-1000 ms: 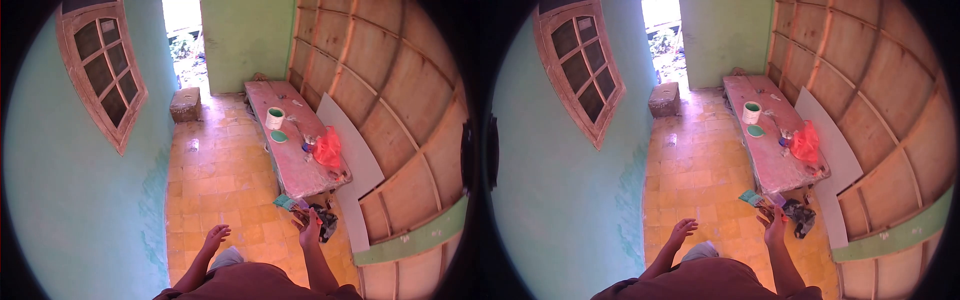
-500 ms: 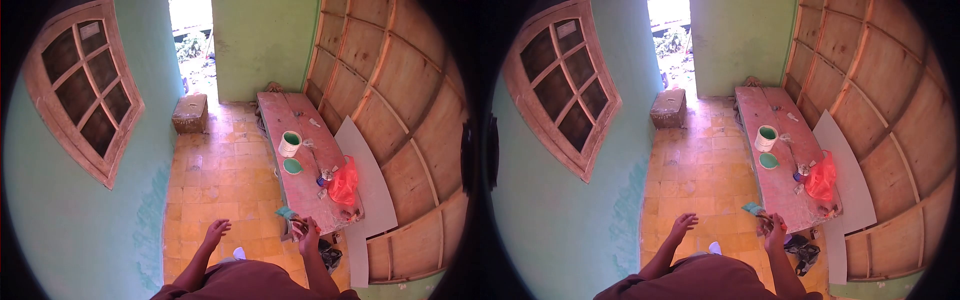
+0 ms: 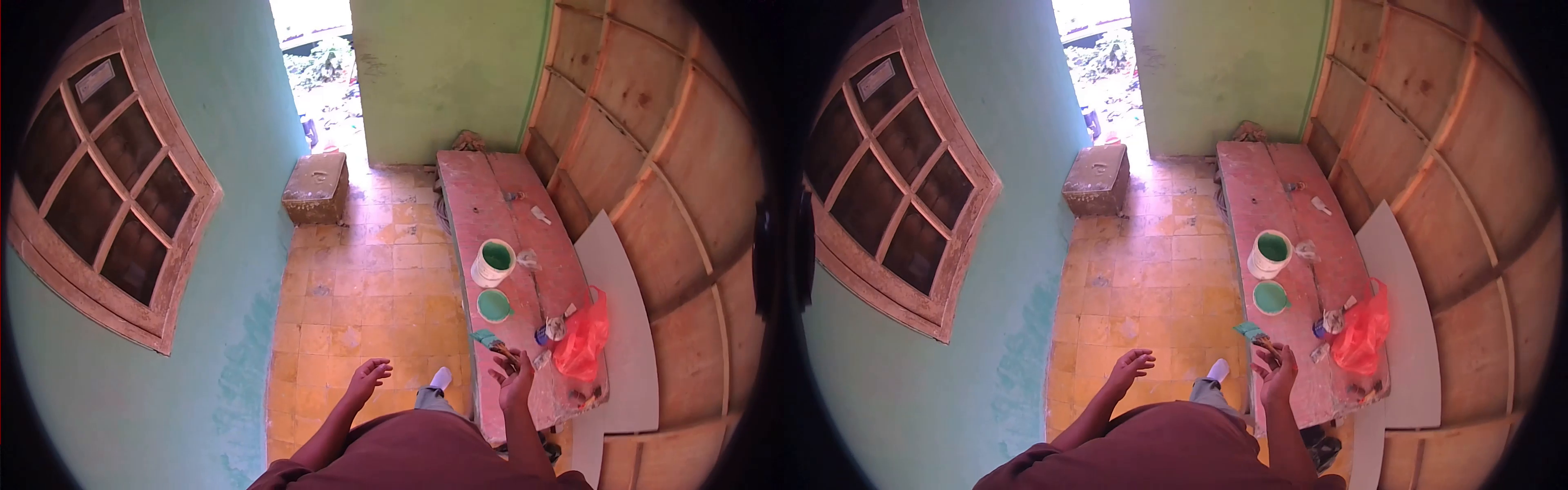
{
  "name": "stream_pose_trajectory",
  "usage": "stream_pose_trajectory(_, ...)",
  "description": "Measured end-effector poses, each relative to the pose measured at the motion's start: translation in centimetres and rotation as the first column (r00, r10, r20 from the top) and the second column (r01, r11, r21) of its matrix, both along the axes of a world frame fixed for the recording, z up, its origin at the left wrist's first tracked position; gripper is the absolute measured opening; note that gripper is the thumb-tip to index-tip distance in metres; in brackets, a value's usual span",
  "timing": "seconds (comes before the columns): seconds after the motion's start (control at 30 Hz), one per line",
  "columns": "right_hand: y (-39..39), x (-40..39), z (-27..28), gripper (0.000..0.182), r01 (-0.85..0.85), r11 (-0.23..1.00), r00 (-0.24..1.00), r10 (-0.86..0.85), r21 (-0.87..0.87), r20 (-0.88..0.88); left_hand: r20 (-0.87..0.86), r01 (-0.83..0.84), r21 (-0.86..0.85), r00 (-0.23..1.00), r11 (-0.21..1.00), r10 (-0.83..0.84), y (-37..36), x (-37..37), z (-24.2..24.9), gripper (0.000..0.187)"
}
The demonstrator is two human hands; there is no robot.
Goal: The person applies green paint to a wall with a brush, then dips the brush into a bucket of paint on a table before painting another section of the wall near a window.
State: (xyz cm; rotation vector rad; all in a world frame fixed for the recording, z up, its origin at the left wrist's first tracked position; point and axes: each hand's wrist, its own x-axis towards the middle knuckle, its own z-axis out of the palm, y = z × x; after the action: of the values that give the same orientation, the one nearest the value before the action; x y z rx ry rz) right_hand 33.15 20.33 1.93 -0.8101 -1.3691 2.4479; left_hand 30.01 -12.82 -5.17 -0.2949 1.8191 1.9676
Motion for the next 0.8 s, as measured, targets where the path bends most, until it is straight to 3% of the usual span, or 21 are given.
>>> stream_pose_trajectory(0.13,4.6,-9.3,-1.3,0.033,-0.055,0.998,0.998,0.055,-0.015,0.02,0.047,-0.12,-0.01,0.992,0.993,0.12,2.8,-5.7,0.5,0.034)
stream_pose_trajectory(0.27,8.3,-18.7,-3.5,0.028,-0.09,0.996,0.995,0.089,0.021,0.037,0.036,-0.12,-0.051,0.992,0.992,0.121,5.7,-11.8,0.6,0.033)
stream_pose_trajectory(0.5,11.2,-28.4,-4.2,0.02,0.02,0.998,0.995,-0.026,0.06,0.099,0.076,-0.164,-0.021,0.983,0.986,0.166,6.4,-20.2,0.5,0.032)
stream_pose_trajectory(0.73,14.4,-35.0,-11.3,0.014,0.15,0.969,0.956,-0.193,0.194,0.222,0.115,-0.115,-0.056,0.986,0.992,0.121,5.1,-32.1,0.1,0.033)
stream_pose_trajectory(0.8,15.3,-36.5,-13.5,0.015,0.126,0.967,0.919,-0.198,0.222,0.341,0.071,-0.073,-0.069,0.994,0.995,0.078,5.1,-35.5,0.8,0.033)
